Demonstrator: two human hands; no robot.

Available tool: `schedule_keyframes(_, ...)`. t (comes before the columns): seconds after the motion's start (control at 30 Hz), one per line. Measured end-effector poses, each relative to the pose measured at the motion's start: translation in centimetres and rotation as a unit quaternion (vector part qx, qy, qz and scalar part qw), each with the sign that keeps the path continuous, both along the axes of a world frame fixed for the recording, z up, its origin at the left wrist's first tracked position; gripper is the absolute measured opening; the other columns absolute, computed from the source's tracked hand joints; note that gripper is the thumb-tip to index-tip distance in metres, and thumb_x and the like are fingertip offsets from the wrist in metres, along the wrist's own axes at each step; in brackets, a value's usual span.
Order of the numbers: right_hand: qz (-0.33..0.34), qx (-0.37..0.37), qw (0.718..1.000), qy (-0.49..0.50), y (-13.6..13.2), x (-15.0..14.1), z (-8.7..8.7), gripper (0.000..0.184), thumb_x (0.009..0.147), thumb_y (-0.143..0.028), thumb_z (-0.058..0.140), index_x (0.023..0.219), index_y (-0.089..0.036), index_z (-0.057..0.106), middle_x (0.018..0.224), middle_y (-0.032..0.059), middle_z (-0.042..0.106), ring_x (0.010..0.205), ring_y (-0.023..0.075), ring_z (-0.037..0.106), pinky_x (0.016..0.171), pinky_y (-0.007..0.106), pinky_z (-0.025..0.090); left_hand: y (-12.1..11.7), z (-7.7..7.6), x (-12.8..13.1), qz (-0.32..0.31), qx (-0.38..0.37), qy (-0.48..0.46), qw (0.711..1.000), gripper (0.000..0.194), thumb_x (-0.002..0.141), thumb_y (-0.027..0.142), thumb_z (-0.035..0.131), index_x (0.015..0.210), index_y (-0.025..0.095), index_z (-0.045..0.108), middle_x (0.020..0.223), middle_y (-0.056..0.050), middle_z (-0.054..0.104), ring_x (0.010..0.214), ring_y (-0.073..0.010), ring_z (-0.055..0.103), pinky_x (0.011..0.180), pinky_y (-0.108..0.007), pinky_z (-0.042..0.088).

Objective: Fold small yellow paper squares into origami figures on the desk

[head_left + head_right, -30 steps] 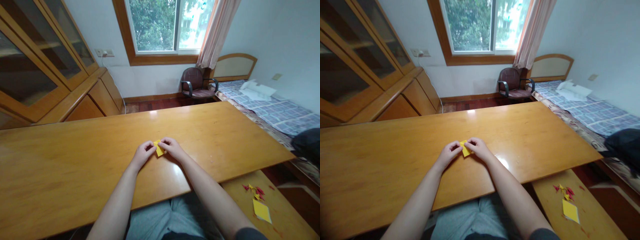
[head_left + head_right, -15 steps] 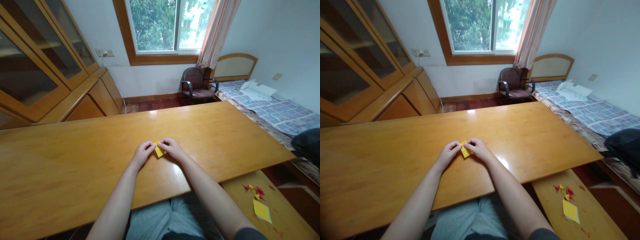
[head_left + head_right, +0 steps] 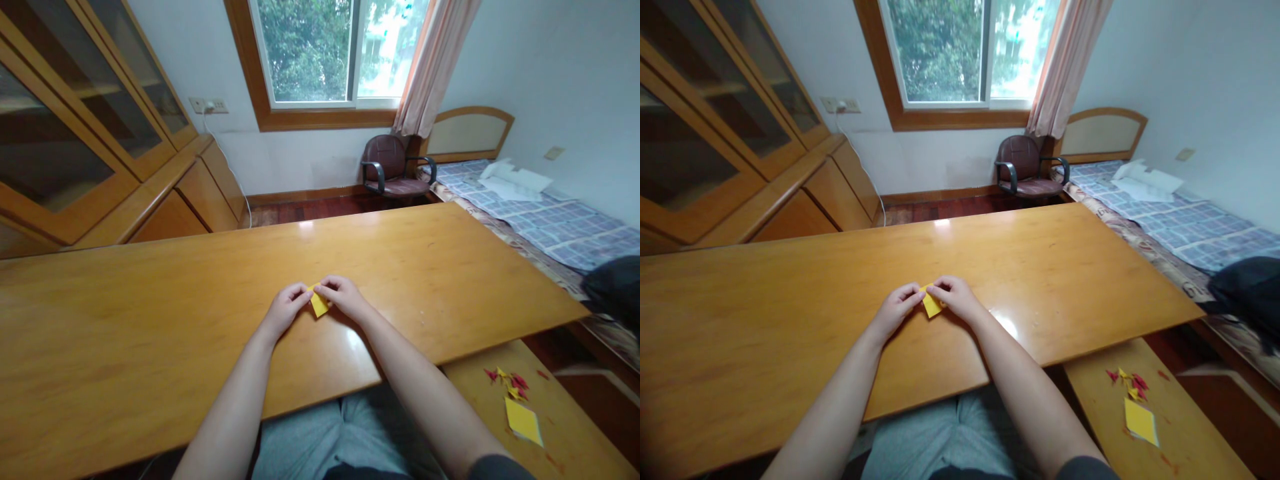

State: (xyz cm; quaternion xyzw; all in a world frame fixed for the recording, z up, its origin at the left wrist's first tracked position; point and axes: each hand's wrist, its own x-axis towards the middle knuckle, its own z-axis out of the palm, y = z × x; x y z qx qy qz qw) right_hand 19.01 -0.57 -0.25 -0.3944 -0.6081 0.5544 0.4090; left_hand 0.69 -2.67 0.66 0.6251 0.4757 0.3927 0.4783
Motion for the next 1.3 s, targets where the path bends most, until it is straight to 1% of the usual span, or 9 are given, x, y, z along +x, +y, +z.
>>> schedule_keyframes(0.27, -0.051, -0.031, 0.998, 0.033, 0.07, 0.18, 0.36, 0.031, 0.079, -0.046, 0.064, 0.072, -0.016, 0.064, 0.065, -0.0009, 0.058, 0.061, 0.0124, 0.051, 0.057, 0.024, 0.039, -0.09, 0.14, -0.14, -0.002, -0.001, 0.005, 1.000, 0.026, 0.082, 0.039, 0.061, 0.068, 0.017, 0.059, 0.068, 0.001, 0.057, 0.067, -0.0147, 0.050, 0.066, -0.025, 0.039)
schedule_keyframes(0.43, -0.037, -0.013, 0.999, 0.014, 0.07, -0.03, 0.28, 0.032, 0.081, -0.047, 0.063, 0.077, -0.016, 0.067, 0.069, 0.0001, 0.061, 0.064, 0.0131, 0.053, 0.058, 0.024, 0.041, 0.01, -0.12, -0.18, 0.008, 0.001, 0.000, 1.000, 0.027, 0.081, 0.040, 0.061, 0.068, 0.017, 0.060, 0.067, 0.001, 0.056, 0.068, -0.0150, 0.051, 0.067, -0.025, 0.040)
schedule_keyframes(0.57, -0.031, 0.007, 0.999, -0.008, 0.00, -0.07, 0.17, 0.030, 0.080, -0.044, 0.065, 0.074, -0.015, 0.067, 0.070, 0.0006, 0.062, 0.066, 0.0137, 0.054, 0.060, 0.024, 0.041, -0.02, -0.15, -0.09, 0.009, 0.006, 0.005, 1.000, 0.027, 0.082, 0.041, 0.061, 0.070, 0.016, 0.060, 0.068, 0.001, 0.057, 0.068, -0.0152, 0.051, 0.066, -0.025, 0.040)
schedule_keyframes(0.73, -0.051, -0.021, 0.998, 0.010, -0.11, 0.08, 0.24, 0.032, 0.080, -0.047, 0.065, 0.075, -0.015, 0.067, 0.068, 0.0005, 0.061, 0.064, 0.0135, 0.053, 0.056, 0.023, 0.041, 0.04, -0.13, -0.18, 0.014, 0.011, 0.011, 1.000, 0.029, 0.081, 0.042, 0.062, 0.069, 0.017, 0.060, 0.067, 0.000, 0.057, 0.068, -0.0157, 0.051, 0.065, -0.025, 0.041)
schedule_keyframes(0.83, -0.050, -0.033, 0.998, 0.016, -0.11, 0.05, 0.34, 0.032, 0.081, -0.048, 0.064, 0.077, -0.016, 0.066, 0.068, 0.0004, 0.061, 0.062, 0.0131, 0.052, 0.056, 0.023, 0.041, 0.04, -0.12, -0.22, 0.020, 0.012, 0.008, 1.000, 0.029, 0.082, 0.042, 0.061, 0.067, 0.017, 0.059, 0.067, 0.001, 0.056, 0.068, -0.0155, 0.051, 0.065, -0.025, 0.040)
schedule_keyframes(1.03, -0.030, 0.032, 0.999, -0.025, 0.15, -0.15, 0.09, 0.033, 0.082, -0.047, 0.063, 0.073, -0.016, 0.065, 0.068, 0.0000, 0.060, 0.065, 0.0135, 0.053, 0.061, 0.024, 0.041, -0.04, 0.06, -0.01, 0.034, 0.017, 0.004, 0.999, 0.030, 0.082, 0.042, 0.061, 0.066, 0.017, 0.058, 0.065, 0.002, 0.053, 0.066, -0.0144, 0.049, 0.065, -0.024, 0.039)
schedule_keyframes(1.3, -0.019, 0.032, 0.999, -0.019, 0.18, -0.04, -0.14, 0.032, 0.082, -0.047, 0.064, 0.075, -0.016, 0.065, 0.069, -0.0004, 0.060, 0.065, 0.0132, 0.053, 0.061, 0.024, 0.041, 0.07, -0.16, -0.11, 0.048, 0.019, 0.006, 0.999, 0.031, 0.081, 0.044, 0.061, 0.066, 0.017, 0.058, 0.066, 0.001, 0.054, 0.068, -0.0151, 0.050, 0.065, -0.024, 0.040)
